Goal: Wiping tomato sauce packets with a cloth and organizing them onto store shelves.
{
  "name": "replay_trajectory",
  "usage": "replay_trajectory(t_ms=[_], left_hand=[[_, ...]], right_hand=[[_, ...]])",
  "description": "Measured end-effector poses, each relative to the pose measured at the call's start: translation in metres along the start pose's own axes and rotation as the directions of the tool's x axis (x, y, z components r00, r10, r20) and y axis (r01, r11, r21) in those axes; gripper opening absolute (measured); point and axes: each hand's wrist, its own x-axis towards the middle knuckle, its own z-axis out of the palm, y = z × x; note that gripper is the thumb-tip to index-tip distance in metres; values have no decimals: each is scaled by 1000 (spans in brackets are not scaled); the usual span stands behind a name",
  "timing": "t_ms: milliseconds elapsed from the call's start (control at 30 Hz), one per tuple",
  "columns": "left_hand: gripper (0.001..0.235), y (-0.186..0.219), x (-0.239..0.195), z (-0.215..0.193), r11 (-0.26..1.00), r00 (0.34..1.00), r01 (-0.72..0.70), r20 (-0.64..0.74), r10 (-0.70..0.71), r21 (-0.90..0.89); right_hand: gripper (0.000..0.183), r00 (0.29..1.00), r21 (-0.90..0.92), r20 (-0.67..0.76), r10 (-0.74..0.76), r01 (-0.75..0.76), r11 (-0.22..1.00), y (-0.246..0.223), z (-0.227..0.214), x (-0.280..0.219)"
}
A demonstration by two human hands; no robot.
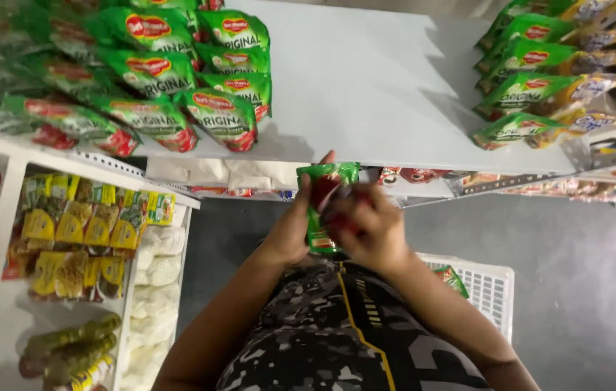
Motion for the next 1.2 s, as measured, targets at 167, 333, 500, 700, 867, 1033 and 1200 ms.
replay_trajectory(t_ms=[167, 333, 500, 700, 867, 1033, 1200], left_hand=[[78, 24, 8, -12, 990, 996, 82, 35, -79, -116], [82, 44, 9, 4, 973, 971, 230, 68, -230, 5], [82, 39, 13, -17, 973, 975, 218, 67, -213, -74], [75, 55, 8, -8, 981, 980, 194, 37, -194, -7], [77, 53, 9, 6, 956, 955, 287, 62, -291, 69], [77, 64, 10, -2, 951, 951, 309, -7, -309, -27], [64, 27, -13, -53, 857, 814, 493, -268, -515, -150]], right_hand=[[34, 979, 309, 147, -140, 89, 947, 4, -5, 4], [37, 994, 114, 6, 108, -108, 988, 15, -2, 0], [41, 997, 42, -46, 65, -63, 997, -30, 26, 0], [35, 985, -184, -66, 162, -172, 968, -18, 8, -17], [22, 958, -14, -215, 187, -194, 981, -61, 42, -14], [29, 981, 48, -161, 112, -105, 993, -79, 24, 2], [41, 589, 81, -282, 757, -772, 631, -66, 47, -58]])
